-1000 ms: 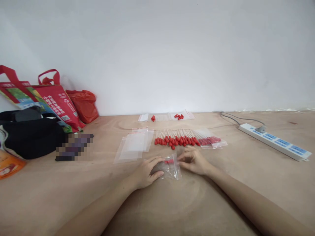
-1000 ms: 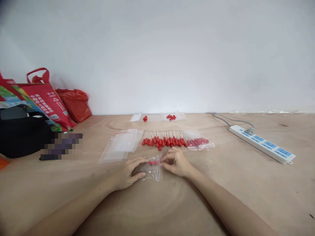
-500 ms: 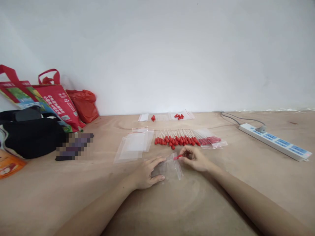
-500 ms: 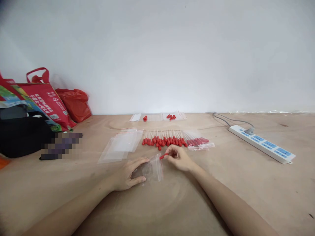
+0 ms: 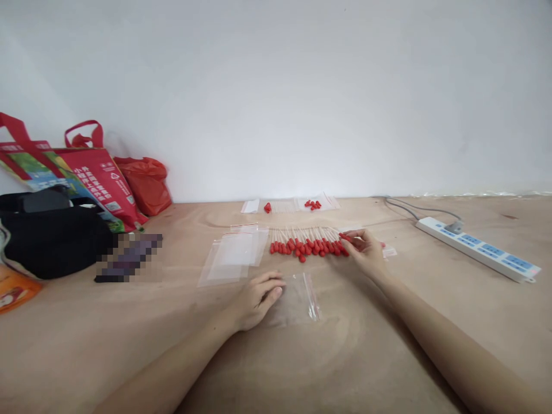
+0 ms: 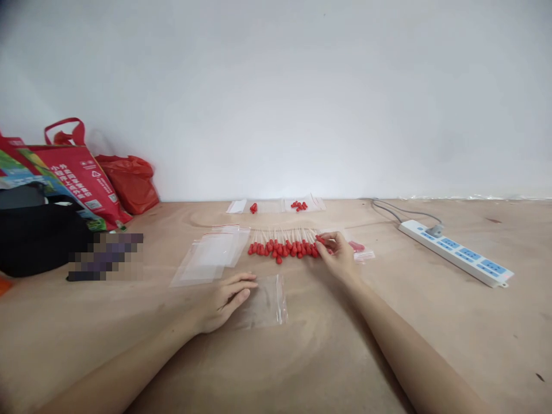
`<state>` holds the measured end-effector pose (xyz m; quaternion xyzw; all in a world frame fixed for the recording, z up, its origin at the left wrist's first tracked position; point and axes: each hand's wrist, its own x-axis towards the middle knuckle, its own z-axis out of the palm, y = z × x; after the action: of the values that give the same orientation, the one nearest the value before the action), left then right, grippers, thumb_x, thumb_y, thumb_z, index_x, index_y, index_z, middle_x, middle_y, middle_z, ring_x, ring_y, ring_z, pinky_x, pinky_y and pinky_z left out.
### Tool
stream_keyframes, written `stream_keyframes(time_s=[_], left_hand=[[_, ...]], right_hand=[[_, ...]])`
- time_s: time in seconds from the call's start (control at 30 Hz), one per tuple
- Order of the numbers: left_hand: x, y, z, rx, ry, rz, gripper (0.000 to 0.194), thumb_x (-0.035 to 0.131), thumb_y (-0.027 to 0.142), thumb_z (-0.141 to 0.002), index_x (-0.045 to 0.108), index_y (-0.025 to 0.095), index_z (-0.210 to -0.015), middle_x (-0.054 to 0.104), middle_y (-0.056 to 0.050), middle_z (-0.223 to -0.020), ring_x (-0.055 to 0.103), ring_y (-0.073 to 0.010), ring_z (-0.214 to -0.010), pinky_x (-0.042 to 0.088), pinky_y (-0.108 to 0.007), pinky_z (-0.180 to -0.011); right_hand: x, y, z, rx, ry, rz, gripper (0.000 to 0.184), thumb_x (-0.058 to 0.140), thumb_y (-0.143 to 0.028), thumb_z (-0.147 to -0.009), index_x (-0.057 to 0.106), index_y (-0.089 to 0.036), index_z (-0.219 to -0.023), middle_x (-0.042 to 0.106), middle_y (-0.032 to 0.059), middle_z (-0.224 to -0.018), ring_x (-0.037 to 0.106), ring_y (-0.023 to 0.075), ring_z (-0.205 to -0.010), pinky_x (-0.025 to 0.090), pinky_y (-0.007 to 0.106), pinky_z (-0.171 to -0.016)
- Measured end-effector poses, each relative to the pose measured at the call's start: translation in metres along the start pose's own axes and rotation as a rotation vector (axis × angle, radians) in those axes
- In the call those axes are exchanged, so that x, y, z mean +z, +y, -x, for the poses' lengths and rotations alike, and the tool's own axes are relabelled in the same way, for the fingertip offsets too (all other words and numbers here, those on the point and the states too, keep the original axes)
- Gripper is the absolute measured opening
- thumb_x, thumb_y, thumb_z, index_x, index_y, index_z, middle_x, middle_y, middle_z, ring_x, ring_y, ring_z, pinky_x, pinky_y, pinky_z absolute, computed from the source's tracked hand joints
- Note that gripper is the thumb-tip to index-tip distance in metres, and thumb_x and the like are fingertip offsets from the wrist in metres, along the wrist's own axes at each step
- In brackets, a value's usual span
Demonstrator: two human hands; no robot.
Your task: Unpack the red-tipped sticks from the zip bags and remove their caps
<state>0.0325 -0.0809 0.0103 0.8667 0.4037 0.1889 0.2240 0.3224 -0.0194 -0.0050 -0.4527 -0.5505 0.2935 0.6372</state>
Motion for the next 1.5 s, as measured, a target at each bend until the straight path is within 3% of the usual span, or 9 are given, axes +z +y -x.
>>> stream_keyframes(time_s=[0.17, 0.47, 0.63, 0.77, 0.87, 1.0, 1.13, 1.27, 1.5], left_hand=[[0.002, -0.007, -0.003, -0.126, 0.251, -0.101, 0.020, 0.050, 0.028, -0.078, 0.059, 0.019, -0.094, 0.059, -0.006, -0.095, 0.054, -0.0198, -0.092, 0.043, -0.037, -0.083], [0.000, -0.007, -0.004, -0.204, 0.238, -0.150, 0.013, 0.053, 0.030, -0.074, 0.054, 0.018, -0.068, 0.056, -0.003, -0.078, 0.052, -0.0191, -0.079, 0.042, -0.033, -0.071], [-0.003, -0.008, -0.003, -0.217, 0.244, -0.062, 0.015, 0.041, 0.033, -0.081, 0.046, 0.019, -0.076, 0.054, 0.002, -0.067, 0.052, -0.0136, -0.061, 0.040, -0.025, -0.057], [-0.022, -0.024, -0.003, -0.308, 0.493, -0.009, 0.014, 0.041, 0.034, -0.080, 0.040, 0.020, -0.083, 0.053, 0.003, -0.068, 0.055, -0.0136, -0.061, 0.041, -0.023, -0.055], [-0.040, -0.044, -0.002, -0.436, 0.714, -0.086, 0.014, 0.041, 0.031, -0.077, 0.042, 0.019, -0.086, 0.054, 0.001, -0.074, 0.053, -0.0135, -0.059, 0.043, -0.025, -0.058], [-0.052, -0.071, 0.001, -0.534, 0.672, -0.259, 0.022, 0.036, 0.020, -0.076, 0.056, 0.019, -0.085, 0.055, -0.004, -0.080, 0.054, -0.0170, -0.071, 0.045, -0.029, -0.072], [-0.049, -0.083, 0.001, -0.677, 0.546, -0.365, 0.031, 0.038, 0.017, -0.076, 0.062, 0.015, -0.094, 0.054, -0.009, -0.088, 0.054, -0.0211, -0.087, 0.042, -0.032, -0.083], [-0.042, -0.080, 0.002, -0.745, 0.520, -0.422, 0.029, 0.043, 0.025, -0.077, 0.064, 0.017, -0.096, 0.051, -0.014, -0.102, 0.046, -0.0303, -0.102, 0.037, -0.044, -0.088], [-0.042, -0.056, 0.000, -0.762, 0.637, -0.577, 0.033, 0.041, 0.034, -0.082, 0.058, 0.020, -0.108, 0.036, -0.016, -0.123, 0.031, -0.0337, -0.116, 0.029, -0.050, -0.091]], right_hand=[[0.007, 0.012, 0.001, -0.187, -0.116, 0.359, 0.017, 0.055, -0.033, -0.074, 0.051, -0.018, -0.083, 0.062, 0.0076, -0.090, 0.061, 0.0178, -0.080, 0.048, 0.033, -0.071], [0.005, 0.009, -0.006, -0.447, -0.208, 0.708, 0.016, 0.050, -0.032, -0.077, 0.060, -0.020, -0.080, 0.064, 0.0065, -0.086, 0.056, 0.0204, -0.085, 0.042, 0.035, -0.079], [-0.021, 0.007, -0.017, -0.109, 0.156, 1.020, 0.028, 0.046, -0.039, -0.075, 0.063, -0.019, -0.086, 0.061, 0.0104, -0.097, 0.050, 0.0286, -0.097, 0.035, 0.045, -0.083], [-0.055, 0.012, -0.029, 0.358, 0.252, 1.237, 0.055, 0.045, -0.053, -0.072, 0.056, -0.013, -0.108, 0.055, 0.0202, -0.109, 0.046, 0.0375, -0.104, 0.033, 0.053, -0.081], [-0.080, 0.020, -0.038, 0.578, 0.176, 1.204, 0.072, 0.048, -0.062, -0.065, 0.053, -0.009, -0.113, 0.057, 0.0230, -0.106, 0.050, 0.0381, -0.099, 0.036, 0.052, -0.079], [-0.097, 0.032, -0.043, 0.637, 0.088, 0.983, 0.053, 0.058, -0.057, -0.059, 0.065, -0.013, -0.088, 0.065, 0.0158, -0.083, 0.060, 0.0300, -0.079, 0.043, 0.036, -0.065], [-0.098, 0.039, -0.041, 0.575, 0.131, 0.865, 0.025, 0.061, -0.042, -0.059, 0.066, -0.018, -0.064, 0.062, 0.0074, -0.058, 0.059, 0.0238, -0.061, 0.040, 0.030, -0.054], [-0.096, 0.042, -0.040, 0.486, 0.214, 0.844, 0.021, 0.057, -0.036, -0.063, 0.060, -0.017, -0.054, 0.057, 0.0058, -0.049, 0.057, 0.0223, -0.057, 0.040, 0.030, -0.053], [-0.076, 0.023, -0.042, 0.122, 0.437, 0.449, 0.030, 0.047, -0.049, -0.075, 0.046, -0.019, -0.075, 0.059, 0.0038, -0.072, 0.058, 0.0157, -0.066, 0.045, 0.027, -0.059]])
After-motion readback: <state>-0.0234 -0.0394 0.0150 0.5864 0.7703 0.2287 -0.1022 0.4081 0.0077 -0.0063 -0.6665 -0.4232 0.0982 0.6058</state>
